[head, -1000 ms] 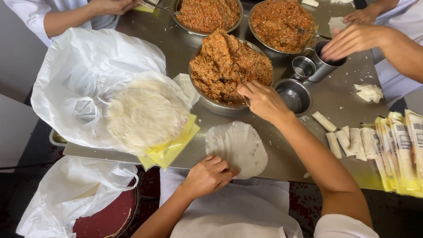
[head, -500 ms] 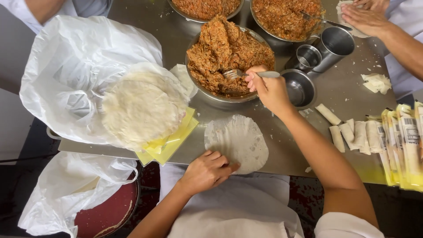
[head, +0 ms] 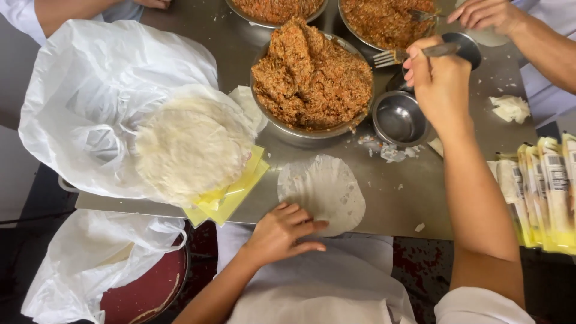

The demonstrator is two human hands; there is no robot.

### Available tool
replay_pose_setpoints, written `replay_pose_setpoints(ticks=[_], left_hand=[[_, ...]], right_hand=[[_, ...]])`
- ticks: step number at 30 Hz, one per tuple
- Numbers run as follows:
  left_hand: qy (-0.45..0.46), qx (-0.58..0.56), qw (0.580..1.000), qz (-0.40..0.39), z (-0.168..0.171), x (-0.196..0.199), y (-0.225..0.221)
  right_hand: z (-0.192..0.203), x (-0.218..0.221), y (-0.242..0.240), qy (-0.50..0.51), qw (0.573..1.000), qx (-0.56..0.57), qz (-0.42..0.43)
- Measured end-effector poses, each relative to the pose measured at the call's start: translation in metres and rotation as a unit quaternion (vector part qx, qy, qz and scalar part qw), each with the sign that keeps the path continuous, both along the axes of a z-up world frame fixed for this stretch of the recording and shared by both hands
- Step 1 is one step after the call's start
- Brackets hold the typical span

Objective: Peeling lumpia wrappers, adding meat filling, and rolling them into finished lumpia rolls.

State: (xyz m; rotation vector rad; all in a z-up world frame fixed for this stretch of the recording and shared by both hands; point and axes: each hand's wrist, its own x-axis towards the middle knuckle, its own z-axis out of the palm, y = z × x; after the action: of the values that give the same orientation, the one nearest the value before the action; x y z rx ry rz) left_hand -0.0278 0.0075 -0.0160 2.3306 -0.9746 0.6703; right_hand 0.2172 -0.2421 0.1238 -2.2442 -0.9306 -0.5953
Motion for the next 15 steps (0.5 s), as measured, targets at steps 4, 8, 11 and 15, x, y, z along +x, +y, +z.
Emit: replay_pose_setpoints(ticks=[4,8,11,15], left_hand=[[0.339,-0.422,0.841,0.017,0.024,0.021,0.009],[0.439,-0.72,0.536,0.027,0.033,0.077,0.025],[0.439,-0.766,0.469,-0.002,0.016,0.114,0.034],[0.468,-0.761,0.448,0.034,0.049,0.114,0.027]], right_hand=[[-0.022,0.008,-0.008,0.014,1.0,-0.019,-0.002],[-0.036,0.026,-0.006,-0.027,0.998,-0.007,0.057],[-0.046,0.027,0.0,0.039,0.999,-0.033,0.015],[-0.056,0.011,0.012,0.06,0.996,0.054,0.022]])
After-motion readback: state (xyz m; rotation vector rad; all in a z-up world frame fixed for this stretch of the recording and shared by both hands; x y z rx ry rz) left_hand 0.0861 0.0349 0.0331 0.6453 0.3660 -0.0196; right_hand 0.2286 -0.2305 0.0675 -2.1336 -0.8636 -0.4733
